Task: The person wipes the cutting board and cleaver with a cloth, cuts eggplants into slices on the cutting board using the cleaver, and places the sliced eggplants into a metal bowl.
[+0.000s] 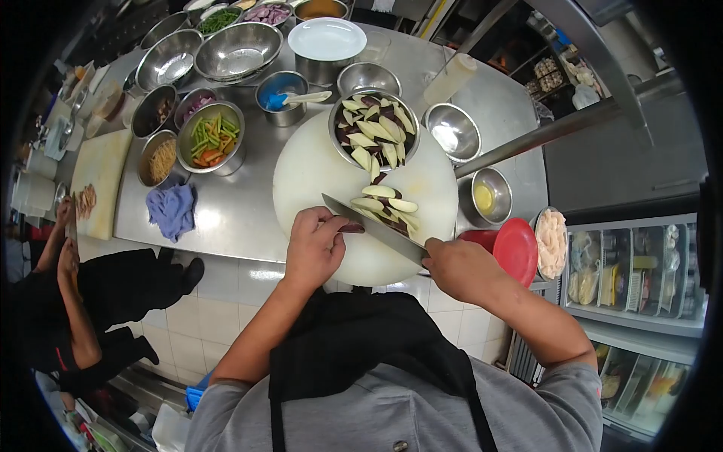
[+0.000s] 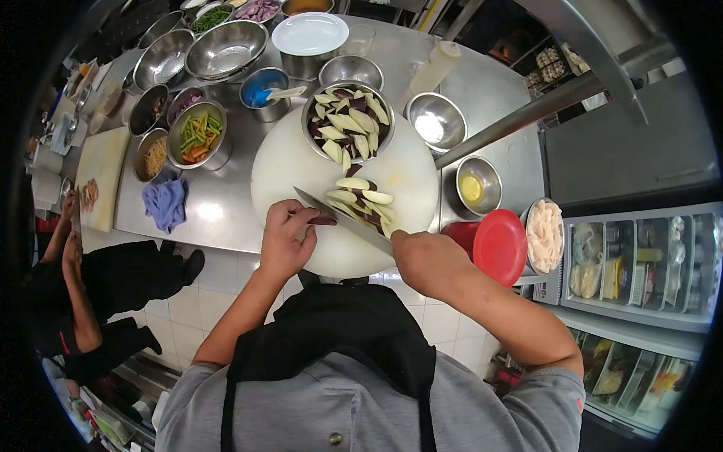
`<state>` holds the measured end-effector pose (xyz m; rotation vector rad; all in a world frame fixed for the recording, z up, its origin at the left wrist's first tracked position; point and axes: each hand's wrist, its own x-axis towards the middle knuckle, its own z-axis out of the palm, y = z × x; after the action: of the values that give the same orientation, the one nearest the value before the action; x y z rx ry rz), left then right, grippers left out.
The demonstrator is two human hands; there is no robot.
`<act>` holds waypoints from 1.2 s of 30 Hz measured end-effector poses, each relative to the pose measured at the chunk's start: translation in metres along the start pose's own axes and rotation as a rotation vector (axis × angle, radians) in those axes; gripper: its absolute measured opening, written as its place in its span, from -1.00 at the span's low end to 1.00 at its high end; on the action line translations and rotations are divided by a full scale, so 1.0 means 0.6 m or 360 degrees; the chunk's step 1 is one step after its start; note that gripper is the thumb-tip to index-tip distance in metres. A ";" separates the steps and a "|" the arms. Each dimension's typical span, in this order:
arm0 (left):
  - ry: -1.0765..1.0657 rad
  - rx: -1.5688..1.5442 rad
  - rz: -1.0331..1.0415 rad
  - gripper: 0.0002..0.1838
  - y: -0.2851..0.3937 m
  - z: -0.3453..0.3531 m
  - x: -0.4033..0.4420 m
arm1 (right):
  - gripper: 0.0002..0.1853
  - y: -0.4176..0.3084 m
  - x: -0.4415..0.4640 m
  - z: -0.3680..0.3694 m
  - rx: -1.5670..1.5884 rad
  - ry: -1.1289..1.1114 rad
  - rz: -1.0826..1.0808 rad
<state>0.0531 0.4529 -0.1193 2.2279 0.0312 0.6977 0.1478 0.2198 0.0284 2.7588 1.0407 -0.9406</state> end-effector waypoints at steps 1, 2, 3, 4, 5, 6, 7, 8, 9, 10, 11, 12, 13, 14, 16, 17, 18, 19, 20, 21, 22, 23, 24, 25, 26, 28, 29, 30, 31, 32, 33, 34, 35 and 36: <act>-0.0007 0.0001 -0.0025 -0.68 0.001 0.001 0.001 | -0.76 0.001 -0.008 -0.001 -0.0010 0.0071 -0.0048; -0.0015 0.0002 -0.0052 -0.69 0.001 0.002 0.001 | -0.79 0.002 -0.014 -0.003 -0.0021 0.0140 -0.0096; -0.0013 0.0002 -0.0051 -0.69 0.000 0.003 0.002 | -0.79 0.002 -0.019 -0.006 -0.0022 0.0140 -0.0096; 0.0022 -0.0001 -0.0039 -0.69 -0.001 0.003 0.002 | -0.79 0.002 -0.024 -0.010 -0.0037 0.0157 -0.0090; 0.0057 -0.0003 -0.0026 -0.70 -0.002 0.004 0.002 | -0.79 0.001 -0.028 -0.015 -0.0052 0.0175 -0.0083; 0.0056 -0.0004 -0.0025 -0.70 -0.006 0.004 0.001 | -0.79 -0.003 -0.034 -0.023 -0.0052 0.0175 -0.0082; 0.0030 0.0000 -0.0003 -0.70 -0.011 0.003 -0.001 | -0.78 -0.008 -0.039 -0.032 -0.0034 0.0119 -0.0027; 0.0003 0.0004 0.0019 -0.69 -0.013 0.003 -0.003 | -0.77 -0.011 -0.042 -0.037 -0.0017 0.0062 0.0028; 0.0002 0.0003 0.0019 -0.69 -0.013 0.003 -0.003 | -0.77 -0.012 -0.045 -0.037 -0.0017 0.0061 0.0029; 0.0010 0.0010 -0.0004 -0.69 -0.013 0.002 -0.004 | -0.77 -0.013 -0.049 -0.035 -0.0019 0.0061 0.0004; 0.0018 0.0017 -0.0027 -0.69 -0.013 0.002 -0.004 | -0.77 -0.014 -0.051 -0.035 -0.0021 0.0060 -0.0022; 0.0017 0.0018 -0.0028 -0.69 -0.013 0.002 -0.004 | -0.77 -0.015 -0.050 -0.036 -0.0020 0.0059 -0.0023; 0.0042 0.0027 -0.0007 -0.70 -0.014 0.003 -0.004 | -0.77 -0.016 -0.048 -0.037 -0.0019 0.0048 -0.0019; 0.0068 0.0036 0.0013 -0.71 -0.014 0.004 -0.003 | -0.76 -0.017 -0.047 -0.038 -0.0018 0.0037 -0.0016; 0.0066 0.0022 0.0014 -0.71 -0.017 0.005 -0.003 | -0.76 -0.012 -0.045 -0.032 -0.0020 0.0048 -0.0046; 0.0064 0.0011 0.0016 -0.71 -0.019 0.005 -0.003 | -0.76 -0.010 -0.041 -0.027 -0.0022 0.0061 -0.0077; 0.0062 0.0013 0.0015 -0.71 -0.020 0.004 -0.004 | -0.76 -0.010 -0.037 -0.024 -0.0019 0.0060 -0.0079; 0.0065 0.0008 0.0006 -0.71 -0.020 0.005 -0.005 | -0.77 -0.012 -0.031 -0.020 -0.0009 0.0066 -0.0093; 0.0066 0.0002 -0.0003 -0.70 -0.020 0.005 -0.007 | -0.77 -0.015 -0.025 -0.015 0.0003 0.0072 -0.0105; 0.0057 0.0001 0.0000 -0.70 -0.021 0.005 -0.008 | -0.77 -0.019 -0.012 -0.002 0.0010 0.0072 -0.0100; 0.0068 0.0010 -0.0012 -0.71 -0.023 0.006 -0.010 | -0.84 -0.023 0.006 0.017 0.0032 0.0110 -0.0176; 0.0079 0.0021 -0.0027 -0.71 -0.022 0.007 -0.013 | -0.86 -0.025 0.017 0.031 0.0053 0.0149 -0.0255; 0.0068 0.0023 -0.0021 -0.71 -0.021 0.006 -0.013 | -0.86 -0.026 0.021 0.038 0.0064 0.0152 -0.0252; 0.0061 0.0027 -0.0022 -0.70 -0.021 0.004 -0.012 | -0.86 -0.026 0.026 0.044 0.0094 0.0157 -0.0250; 0.0054 0.0033 -0.0025 -0.70 -0.020 0.002 -0.012 | -0.87 -0.029 0.028 0.041 0.0124 0.0162 -0.0251; 0.0018 0.0072 -0.0001 -0.70 -0.015 -0.002 -0.012 | -0.87 -0.031 0.009 0.015 0.0074 0.0163 -0.0225; 0.0000 0.0106 0.0012 -0.70 -0.014 -0.004 -0.007 | -0.87 -0.029 0.001 -0.001 0.0006 0.0157 -0.0204; -0.0006 0.0112 0.0027 -0.70 -0.016 -0.005 -0.006 | -0.87 -0.024 -0.009 -0.002 0.0016 0.0171 -0.0201; -0.0064 0.0100 0.0016 -0.69 -0.021 -0.006 -0.007 | -0.87 -0.016 -0.022 0.001 -0.0047 0.0301 -0.0236; -0.0121 0.0087 0.0003 -0.68 -0.019 -0.007 -0.003 | -0.86 -0.009 -0.034 0.003 -0.0114 0.0430 -0.0269; -0.0125 0.0090 0.0017 -0.68 -0.014 -0.008 -0.001 | -0.86 -0.004 -0.043 0.003 -0.0107 0.0443 -0.0264; -0.0157 0.0081 -0.0008 -0.67 -0.007 -0.010 0.003 | -0.87 -0.001 -0.052 0.004 -0.0086 0.0577 -0.0264; -0.0189 0.0072 -0.0031 -0.65 -0.001 -0.010 0.008 | -0.87 0.002 -0.058 0.006 -0.0066 0.0713 -0.0260; -0.0194 0.0073 -0.0013 -0.65 0.003 -0.003 0.013 | -0.87 0.006 -0.063 0.007 -0.0061 0.0728 -0.0250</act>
<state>0.0584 0.4546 -0.1137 2.3086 -0.0042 0.5607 0.1252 0.1940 0.0455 2.9649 1.3295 -0.2898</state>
